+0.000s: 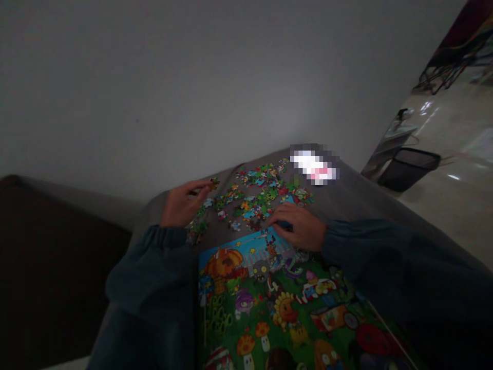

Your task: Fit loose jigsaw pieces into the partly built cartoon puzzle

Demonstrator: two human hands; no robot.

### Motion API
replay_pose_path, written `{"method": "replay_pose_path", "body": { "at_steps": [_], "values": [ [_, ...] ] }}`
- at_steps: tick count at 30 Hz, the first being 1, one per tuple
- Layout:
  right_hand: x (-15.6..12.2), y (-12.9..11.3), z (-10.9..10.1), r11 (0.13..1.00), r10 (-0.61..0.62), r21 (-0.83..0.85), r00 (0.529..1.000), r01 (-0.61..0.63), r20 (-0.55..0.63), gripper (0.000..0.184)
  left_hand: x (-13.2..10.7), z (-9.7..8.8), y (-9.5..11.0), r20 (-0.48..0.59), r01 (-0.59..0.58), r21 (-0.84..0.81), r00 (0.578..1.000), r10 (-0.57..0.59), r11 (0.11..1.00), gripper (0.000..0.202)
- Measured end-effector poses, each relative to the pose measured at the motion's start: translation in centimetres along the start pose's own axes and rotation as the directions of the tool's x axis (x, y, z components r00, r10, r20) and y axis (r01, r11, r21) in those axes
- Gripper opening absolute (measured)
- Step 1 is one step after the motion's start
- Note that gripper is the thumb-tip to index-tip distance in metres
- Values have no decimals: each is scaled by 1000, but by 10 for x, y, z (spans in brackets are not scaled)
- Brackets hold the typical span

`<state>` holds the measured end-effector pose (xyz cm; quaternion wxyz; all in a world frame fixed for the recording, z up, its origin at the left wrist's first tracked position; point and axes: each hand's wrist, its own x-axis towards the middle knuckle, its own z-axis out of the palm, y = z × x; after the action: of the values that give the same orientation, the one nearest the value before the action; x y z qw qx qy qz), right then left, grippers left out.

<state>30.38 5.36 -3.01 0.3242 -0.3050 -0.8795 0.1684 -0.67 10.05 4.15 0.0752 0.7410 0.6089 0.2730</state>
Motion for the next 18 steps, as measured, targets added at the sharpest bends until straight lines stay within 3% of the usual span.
{"method": "replay_pose_path", "body": {
  "at_steps": [4, 7, 9, 13, 15, 18],
  "values": [
    [-1, 3, -2, 999, -48, 12, 998, 49, -41, 17, -20, -19, 24, 248, 19, -120, 969, 11, 993, 35],
    [-2, -4, -8, 986, -162, 40, 987, 162, -2, 18, -53, -21, 32, 463, 60, -197, 886, 39, 979, 28],
    [-4, -15, -14, 967, -249, 74, 967, 244, 60, 20, -79, -20, 30, 558, 148, -249, 829, 17, 957, 25],
    [-16, -44, -16, 916, -402, 107, 873, 388, 276, 31, -118, -18, 17, 591, 252, -274, 805, -44, 928, 24],
    [-24, -57, -12, 883, -466, 141, 801, 448, 375, 42, -126, -19, 12, 608, 243, -264, 793, -35, 933, 24],
    [-33, -68, -5, 865, -496, 167, 757, 473, 426, 51, -131, -22, 10, 630, 245, -254, 776, -31, 936, 21]
  ]
}}
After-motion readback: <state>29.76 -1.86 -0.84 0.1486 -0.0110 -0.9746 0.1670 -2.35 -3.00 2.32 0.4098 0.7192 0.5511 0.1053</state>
